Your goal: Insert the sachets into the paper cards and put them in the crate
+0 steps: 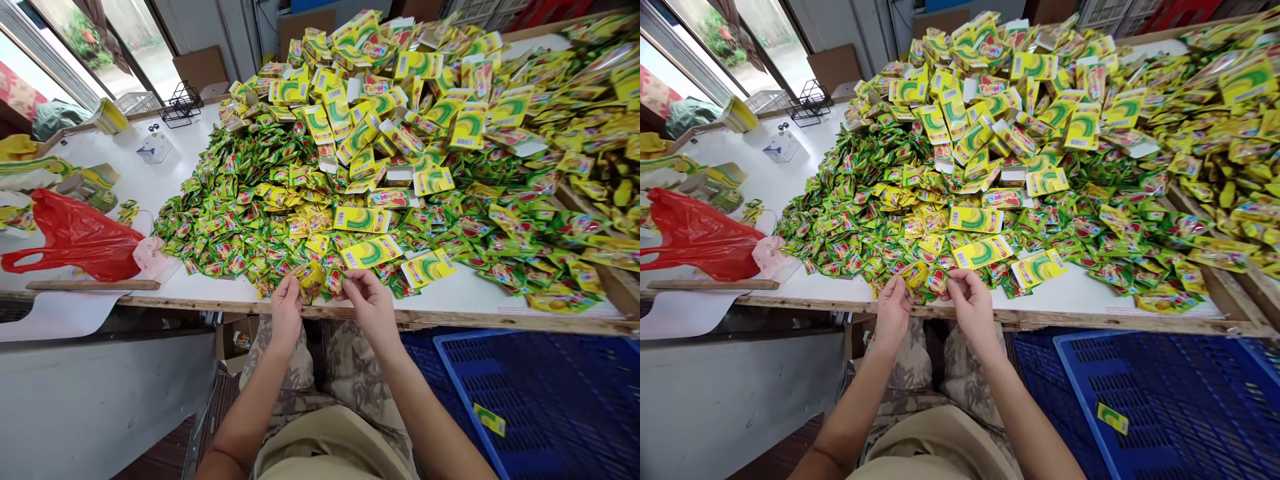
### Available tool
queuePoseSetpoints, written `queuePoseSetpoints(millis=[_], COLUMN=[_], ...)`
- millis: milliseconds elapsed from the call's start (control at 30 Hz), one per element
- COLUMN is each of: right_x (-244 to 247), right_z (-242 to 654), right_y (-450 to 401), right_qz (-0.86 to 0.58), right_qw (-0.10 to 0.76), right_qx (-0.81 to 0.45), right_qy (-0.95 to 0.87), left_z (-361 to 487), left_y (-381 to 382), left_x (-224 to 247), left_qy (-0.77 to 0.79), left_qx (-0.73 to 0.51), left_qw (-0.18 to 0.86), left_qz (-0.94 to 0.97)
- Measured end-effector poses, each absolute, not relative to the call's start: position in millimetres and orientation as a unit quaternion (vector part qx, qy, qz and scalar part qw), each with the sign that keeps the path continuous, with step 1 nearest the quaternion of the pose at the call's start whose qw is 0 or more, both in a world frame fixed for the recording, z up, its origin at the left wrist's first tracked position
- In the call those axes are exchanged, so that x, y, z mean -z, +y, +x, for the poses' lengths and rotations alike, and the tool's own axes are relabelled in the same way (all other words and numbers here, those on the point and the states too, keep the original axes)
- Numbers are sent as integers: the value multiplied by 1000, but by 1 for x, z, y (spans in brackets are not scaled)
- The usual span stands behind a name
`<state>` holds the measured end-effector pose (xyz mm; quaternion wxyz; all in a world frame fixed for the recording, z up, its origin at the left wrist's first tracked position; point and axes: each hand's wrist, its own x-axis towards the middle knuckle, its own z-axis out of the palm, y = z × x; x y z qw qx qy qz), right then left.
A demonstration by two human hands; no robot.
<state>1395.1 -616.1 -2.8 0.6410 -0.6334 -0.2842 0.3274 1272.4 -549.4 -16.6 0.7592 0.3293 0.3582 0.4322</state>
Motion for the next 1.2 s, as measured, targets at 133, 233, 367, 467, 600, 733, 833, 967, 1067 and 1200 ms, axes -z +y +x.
queuePoseSetpoints(millis=[133,233,367,467,600,733,833,967,1067,1200], right_x=[5,11,15,4,-13,-10,-2,7,12,16], right_z=[1380,1375,1384,1399,1413,1422,1439,1470,1482,1483], right_y=[-613,-611,-616,-623,-627,-631,-640,-654,-658,-663], right_qz=[-609,-615,-654,-683,-660,-679,-702,-710,-657,-571], right_qw=[663,660,615,549,405,341,389,533,656,738], right_qx=[-362,-346,-307,-217,-199,-213,-200,-212,-251,-320], right_qy=[-243,-259,-318,-431,-601,-614,-562,-408,-274,-162], left_z=[1281,1283,1276,1269,1269,1276,1281,1311,1348,1378], left_y=[-565,-571,-564,-556,-557,-563,-558,-538,-522,-509], left_x=[24,25,19,15,18,22,14,0,2,11], left_qy=[351,357,396,376,330,326,305,261,238,243], left_qx=[-463,-450,-405,-353,-289,-285,-291,-300,-296,-228], left_qw=[727,695,633,593,559,567,555,465,394,333], left_qz=[365,433,528,618,704,700,717,791,837,882])
